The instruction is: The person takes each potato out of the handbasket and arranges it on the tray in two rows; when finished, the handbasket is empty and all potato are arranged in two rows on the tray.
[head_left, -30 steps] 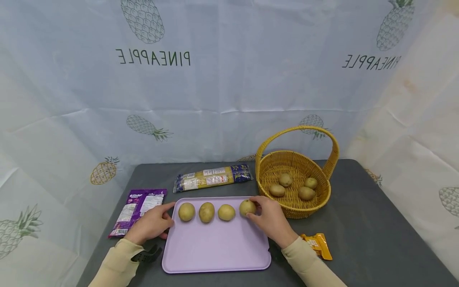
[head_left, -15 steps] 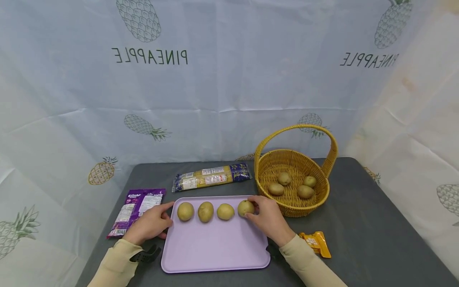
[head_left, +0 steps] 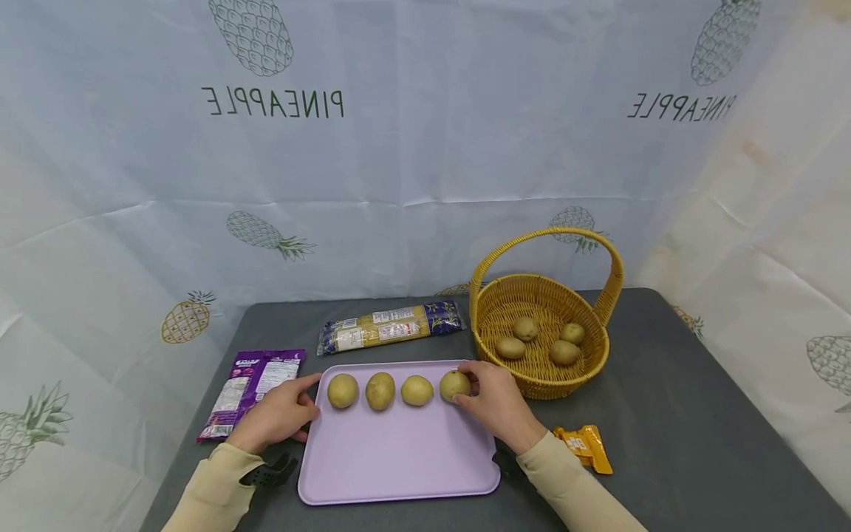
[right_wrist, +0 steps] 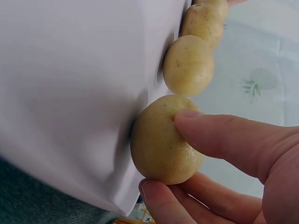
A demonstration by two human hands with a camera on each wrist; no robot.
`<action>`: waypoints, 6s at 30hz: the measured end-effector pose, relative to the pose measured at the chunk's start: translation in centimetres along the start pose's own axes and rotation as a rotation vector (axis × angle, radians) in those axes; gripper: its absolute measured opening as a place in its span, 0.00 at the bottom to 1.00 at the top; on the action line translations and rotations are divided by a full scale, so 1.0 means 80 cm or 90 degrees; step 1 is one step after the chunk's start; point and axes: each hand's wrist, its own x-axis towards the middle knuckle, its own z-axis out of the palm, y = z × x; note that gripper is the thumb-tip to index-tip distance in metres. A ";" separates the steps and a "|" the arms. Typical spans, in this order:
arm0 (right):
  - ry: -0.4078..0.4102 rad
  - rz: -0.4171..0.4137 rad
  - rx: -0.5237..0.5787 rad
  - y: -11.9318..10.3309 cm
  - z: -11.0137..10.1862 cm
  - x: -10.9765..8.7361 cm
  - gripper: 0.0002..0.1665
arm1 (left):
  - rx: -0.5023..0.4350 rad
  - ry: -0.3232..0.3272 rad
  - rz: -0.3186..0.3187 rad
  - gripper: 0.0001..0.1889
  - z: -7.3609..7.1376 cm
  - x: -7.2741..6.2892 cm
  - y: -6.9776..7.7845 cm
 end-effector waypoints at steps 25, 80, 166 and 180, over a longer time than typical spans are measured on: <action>-0.025 0.004 -0.020 -0.003 -0.011 0.001 0.29 | 0.000 -0.003 0.006 0.41 0.000 0.002 -0.002; -0.280 0.107 -0.041 0.143 -0.161 0.150 0.35 | -0.007 0.006 0.000 0.40 0.003 0.003 -0.005; -0.188 -0.216 0.032 -0.164 0.122 -0.004 0.28 | 0.012 0.018 0.013 0.38 0.003 0.000 -0.004; -0.187 -0.195 0.033 -0.160 0.107 -0.001 0.32 | 0.016 0.017 0.023 0.39 0.004 0.002 0.000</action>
